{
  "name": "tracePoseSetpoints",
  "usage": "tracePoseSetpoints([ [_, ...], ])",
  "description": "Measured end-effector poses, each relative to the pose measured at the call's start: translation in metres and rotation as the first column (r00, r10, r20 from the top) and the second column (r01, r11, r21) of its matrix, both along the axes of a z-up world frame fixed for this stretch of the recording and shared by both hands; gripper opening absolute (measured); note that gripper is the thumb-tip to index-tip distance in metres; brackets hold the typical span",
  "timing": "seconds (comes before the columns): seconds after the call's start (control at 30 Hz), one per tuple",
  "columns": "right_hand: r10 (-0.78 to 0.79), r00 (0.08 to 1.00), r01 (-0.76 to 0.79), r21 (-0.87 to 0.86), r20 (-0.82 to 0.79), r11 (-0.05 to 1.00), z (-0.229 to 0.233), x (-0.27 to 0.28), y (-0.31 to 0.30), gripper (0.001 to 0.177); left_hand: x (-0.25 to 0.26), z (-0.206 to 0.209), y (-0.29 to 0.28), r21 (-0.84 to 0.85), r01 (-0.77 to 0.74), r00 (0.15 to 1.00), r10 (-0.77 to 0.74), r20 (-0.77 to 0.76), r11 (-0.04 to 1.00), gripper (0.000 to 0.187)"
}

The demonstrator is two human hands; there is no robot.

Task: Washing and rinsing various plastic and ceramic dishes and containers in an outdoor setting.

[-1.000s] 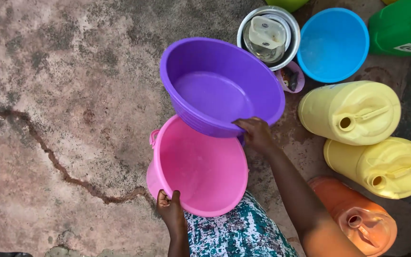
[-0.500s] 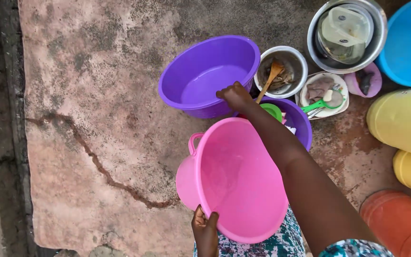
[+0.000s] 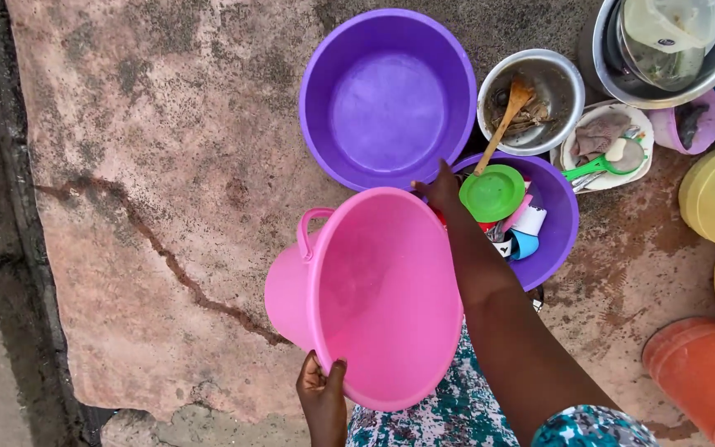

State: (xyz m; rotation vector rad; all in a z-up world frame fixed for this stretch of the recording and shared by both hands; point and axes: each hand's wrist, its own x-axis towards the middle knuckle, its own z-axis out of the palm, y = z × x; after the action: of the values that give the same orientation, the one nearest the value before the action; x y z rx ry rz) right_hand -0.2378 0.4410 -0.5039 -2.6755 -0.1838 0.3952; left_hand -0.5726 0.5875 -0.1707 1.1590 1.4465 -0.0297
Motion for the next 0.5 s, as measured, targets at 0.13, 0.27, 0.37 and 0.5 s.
tracePoseSetpoints([
  [0.13, -0.082, 0.950, 0.189, 0.345, -0.300, 0.919, -0.011, -0.048, -0.012, 0.068, -0.013, -0.013, 0.014, 0.034, -0.028, 0.997, 0.026, 0.066, 0.999, 0.003],
  [0.27, -0.024, 0.957, 0.176, 0.513, -0.289, 0.840, 0.130, -0.105, -0.015, 0.045, 0.022, 0.002, 0.020, 0.058, -0.104, 0.992, 0.099, 0.079, 0.993, 0.004],
  [0.37, 0.428, 0.812, -0.116, 0.609, -0.397, 0.785, 0.244, -0.155, -0.014, 0.049, 0.016, -0.021, 0.033, 0.061, -0.143, 0.987, 0.138, 0.084, 0.988, 0.006],
  [0.5, 0.763, 0.513, -0.525, 0.560, -0.393, 0.641, 0.303, -0.211, 0.004, 0.055, 0.021, -0.042, 0.042, 0.029, -0.256, 0.953, 0.247, 0.175, 0.966, 0.013],
])
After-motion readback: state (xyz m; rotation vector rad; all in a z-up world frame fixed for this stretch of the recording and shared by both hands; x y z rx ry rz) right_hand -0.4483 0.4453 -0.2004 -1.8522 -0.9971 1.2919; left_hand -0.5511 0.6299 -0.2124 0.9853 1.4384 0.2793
